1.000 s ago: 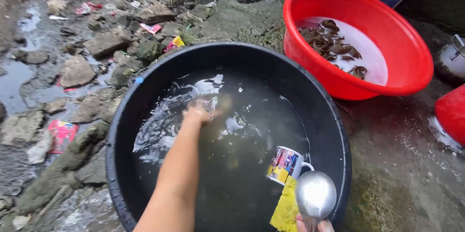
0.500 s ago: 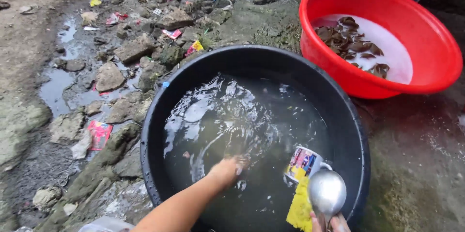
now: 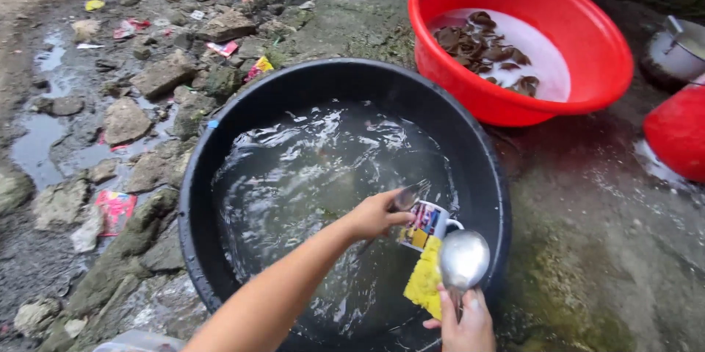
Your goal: Washing various dishes including plates, bowls, and spoons by hand using a sponge and basins of water in an outdoor setting.
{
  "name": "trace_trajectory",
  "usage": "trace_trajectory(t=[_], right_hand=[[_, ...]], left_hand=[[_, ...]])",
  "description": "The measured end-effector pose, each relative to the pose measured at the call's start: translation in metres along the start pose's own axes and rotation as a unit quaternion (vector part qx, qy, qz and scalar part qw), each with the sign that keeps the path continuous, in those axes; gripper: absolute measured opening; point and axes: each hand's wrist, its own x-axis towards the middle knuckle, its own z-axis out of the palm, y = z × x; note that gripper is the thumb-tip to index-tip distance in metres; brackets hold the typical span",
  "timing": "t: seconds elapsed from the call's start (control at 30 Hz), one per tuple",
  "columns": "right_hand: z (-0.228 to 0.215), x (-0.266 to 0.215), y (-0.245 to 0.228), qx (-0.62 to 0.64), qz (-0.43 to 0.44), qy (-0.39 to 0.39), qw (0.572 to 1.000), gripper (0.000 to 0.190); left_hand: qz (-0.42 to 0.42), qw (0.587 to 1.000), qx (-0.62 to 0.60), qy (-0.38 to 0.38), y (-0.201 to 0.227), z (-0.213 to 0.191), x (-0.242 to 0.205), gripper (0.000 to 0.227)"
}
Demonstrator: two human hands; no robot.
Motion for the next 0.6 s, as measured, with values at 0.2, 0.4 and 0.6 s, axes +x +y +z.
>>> trace_trajectory(t=[0.2, 0.4, 0.6], right_hand=[[-0.006, 0.001, -0.003, -0.021, -0.018, -0.067, 0.997, 0.032], [-0.009, -0.002, -0.009, -0.011, -0.01, -0.104, 0.994, 0.035], [-0.013, -0.004, -0.007, 0.013, -0.002, -0.129, 0.992, 0.038]], left_hand=[[0.142, 0.938, 0.316, 0.011, -0.011, 0.061, 0.113, 0.068], [-0.035, 0.86, 0.494, -0.122, 0.014, 0.07, 0.046, 0.075], [0.019, 0.76, 0.612, -0.217, -0.015, 0.069, -0.048, 0.092]])
